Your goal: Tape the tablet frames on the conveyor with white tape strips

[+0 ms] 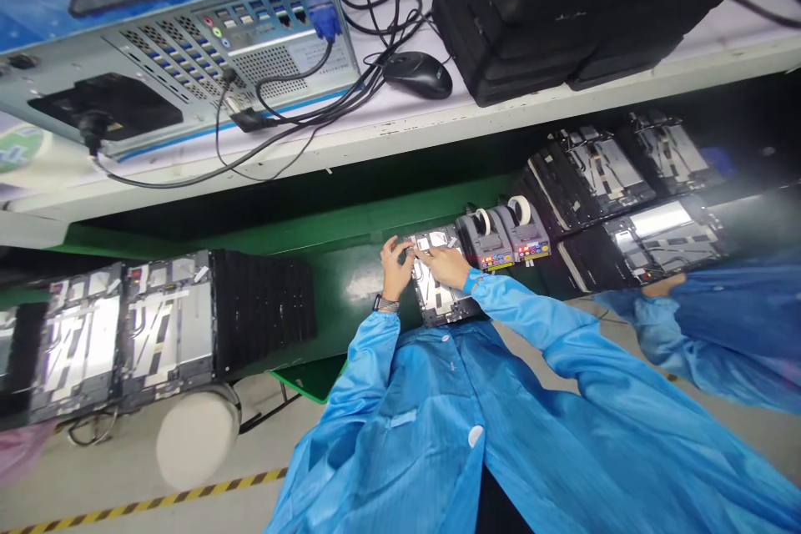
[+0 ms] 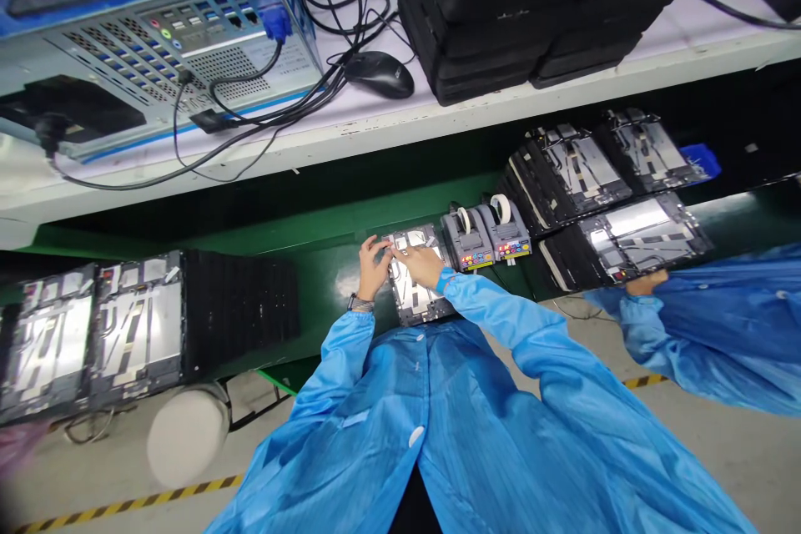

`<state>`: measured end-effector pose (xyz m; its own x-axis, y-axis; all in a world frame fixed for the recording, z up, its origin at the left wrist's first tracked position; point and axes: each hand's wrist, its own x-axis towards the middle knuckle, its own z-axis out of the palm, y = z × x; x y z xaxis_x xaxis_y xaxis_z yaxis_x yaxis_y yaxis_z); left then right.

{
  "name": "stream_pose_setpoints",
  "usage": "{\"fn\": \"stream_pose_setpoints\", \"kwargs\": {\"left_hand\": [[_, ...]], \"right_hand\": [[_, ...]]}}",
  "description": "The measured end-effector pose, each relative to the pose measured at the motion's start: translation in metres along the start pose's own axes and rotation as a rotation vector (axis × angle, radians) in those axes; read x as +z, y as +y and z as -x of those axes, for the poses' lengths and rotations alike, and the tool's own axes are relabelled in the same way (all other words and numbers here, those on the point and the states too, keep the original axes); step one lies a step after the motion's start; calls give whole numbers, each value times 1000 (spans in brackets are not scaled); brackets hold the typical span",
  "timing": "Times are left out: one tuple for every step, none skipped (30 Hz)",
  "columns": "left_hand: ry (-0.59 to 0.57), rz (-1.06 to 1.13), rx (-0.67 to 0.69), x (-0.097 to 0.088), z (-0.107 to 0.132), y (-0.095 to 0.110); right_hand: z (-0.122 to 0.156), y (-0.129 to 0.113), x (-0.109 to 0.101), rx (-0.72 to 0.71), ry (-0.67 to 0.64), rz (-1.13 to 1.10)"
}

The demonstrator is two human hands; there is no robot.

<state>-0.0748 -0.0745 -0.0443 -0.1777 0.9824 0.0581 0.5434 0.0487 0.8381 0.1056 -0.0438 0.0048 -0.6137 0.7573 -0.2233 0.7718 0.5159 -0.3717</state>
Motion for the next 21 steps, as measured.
{"fn": "stream_pose_setpoints", "kwargs": {"left_hand": [[3,-13,4,-1,-2,1],[3,-31,5,-2,-4,4],[-3,-54,2,-4,-7,6],[-16,-79,0,-6,-11,9],[-36,-104,2,-8,-15,11],[-61,-124,10,-11,-19,13],[-89,-135,23,-13,-23,14],[-111,-131,38,-15,-26,14],[-121,-108,53,-17,-27,13],[-114,-67,60,-17,-24,11],[-89,-15,51,-17,-19,8],[-60,42,19,-15,-10,5],[-35,96,-37,-12,2,2],[-26,138,-117,-8,17,0],[-52,169,-208,-4,33,0],[-100,191,-291,0,50,2],[-155,213,-347,4,66,6],[-198,241,-379,8,81,12],[-221,271,-400,10,92,18],[-222,299,-405,12,101,25],[-202,323,-403,11,106,31]], "right_hand": [[2,3,-3,5,12,-29],[5,5,-5,19,45,-70],[10,8,-8,44,101,-122],[18,12,-9,77,180,-183],[27,15,-9,120,273,-251],[39,18,-7,179,376,-319],[52,21,-3,254,479,-382],[66,24,4,337,572,-437],[80,26,12,423,644,-484],[94,28,22,496,689,-531],[105,29,34,542,700,-590],[114,30,45,563,684,-657],[121,30,55,564,651,-717],[125,29,64,549,612,-765],[128,28,72,527,578,-797],[129,26,77,507,556,-812],[130,25,80,491,545,-816],[130,23,81,482,545,-814],[130,21,80,479,550,-808],[130,18,77,478,556,-796],[130,14,73,473,559,-778]]}}
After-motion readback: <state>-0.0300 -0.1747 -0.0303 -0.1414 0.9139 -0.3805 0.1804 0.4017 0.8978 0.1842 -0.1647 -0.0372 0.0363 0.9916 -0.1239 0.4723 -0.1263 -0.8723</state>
